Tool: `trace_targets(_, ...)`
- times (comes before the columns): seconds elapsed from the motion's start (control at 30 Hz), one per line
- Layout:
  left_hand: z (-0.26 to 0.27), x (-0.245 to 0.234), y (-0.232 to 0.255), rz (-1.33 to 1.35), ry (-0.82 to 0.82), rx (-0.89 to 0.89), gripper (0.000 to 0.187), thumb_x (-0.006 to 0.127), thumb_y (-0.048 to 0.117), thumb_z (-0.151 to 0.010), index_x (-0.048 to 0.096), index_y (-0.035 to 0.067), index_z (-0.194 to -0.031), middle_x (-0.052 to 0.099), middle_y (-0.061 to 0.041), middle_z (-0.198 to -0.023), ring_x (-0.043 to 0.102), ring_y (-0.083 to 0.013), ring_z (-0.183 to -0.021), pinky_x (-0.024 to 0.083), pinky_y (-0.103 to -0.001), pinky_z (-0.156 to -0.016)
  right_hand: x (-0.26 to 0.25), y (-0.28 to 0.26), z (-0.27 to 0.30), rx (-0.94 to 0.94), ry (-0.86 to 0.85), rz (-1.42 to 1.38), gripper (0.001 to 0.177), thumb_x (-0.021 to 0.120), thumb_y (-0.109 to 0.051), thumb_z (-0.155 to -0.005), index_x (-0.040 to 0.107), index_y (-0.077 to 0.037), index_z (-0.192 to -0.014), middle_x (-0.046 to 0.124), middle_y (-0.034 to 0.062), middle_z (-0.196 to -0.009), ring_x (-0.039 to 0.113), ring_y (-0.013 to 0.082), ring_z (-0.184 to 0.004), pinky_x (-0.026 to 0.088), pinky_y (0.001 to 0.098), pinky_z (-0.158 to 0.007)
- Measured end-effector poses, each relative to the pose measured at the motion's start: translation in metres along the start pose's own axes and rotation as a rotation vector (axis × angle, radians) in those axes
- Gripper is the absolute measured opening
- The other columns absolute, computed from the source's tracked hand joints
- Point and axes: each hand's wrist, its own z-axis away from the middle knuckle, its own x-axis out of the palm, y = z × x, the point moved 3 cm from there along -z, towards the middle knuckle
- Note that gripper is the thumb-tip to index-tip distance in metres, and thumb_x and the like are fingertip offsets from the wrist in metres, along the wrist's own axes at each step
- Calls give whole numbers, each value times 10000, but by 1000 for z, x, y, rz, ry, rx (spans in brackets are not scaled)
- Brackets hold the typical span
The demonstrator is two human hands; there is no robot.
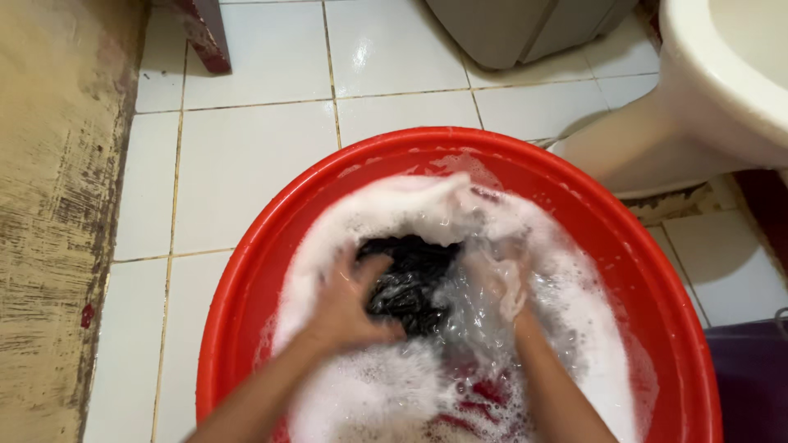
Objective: The person washes clothes by hand in a basin of soapy water, scrubbing a black shirt, a green cloth, a purple garment, a pink shirt, and a red shirt, then transfers them to a second basin to rinse.
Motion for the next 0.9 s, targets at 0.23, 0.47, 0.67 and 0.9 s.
trace_targets(0.23,-33,99,38,132,-412,-169,907,895,498,-651,517,103,-1374,502,-300,-1260,619,-474,-1096,526,-544,-857,71,17,82,-404,-73,97,471,568,-408,-1029,717,34,-1095,754,237,-1011,696,293,-879,573,417,-805)
trace_targets(0.47,-16,61,38,434,-493,-190,659,785,404,-813,513,63,-1307,723,-225,-1077,697,-333,-994,561,-425,-869,40,32,17,-122,-229,214,508,528,-432,-1052,716,40,-1059,742,243,-983,682,295,-874,557,422,-802)
trace_targets(0.67,6,32,-14,656,19,-196,961,956,263,-567,424,69,-1343,648,-222,-1154,662,-369,-1049,544,-433,-910,-9,-63,21,-511,-253,275,479,422,-385,-1102,685,15,-1078,696,144,-1061,648,192,-865,517,372,-774)
trace_targets(0.9,23,80,-56,600,10,-642,388,703,257,-847,732,61,-1181,767,-151,-1022,720,-250,-959,537,-356,-898,-75,-150,7,-333,66,399,242,558,-216,-1047,743,-64,-1012,764,148,-995,686,215,-815,554,370,-762)
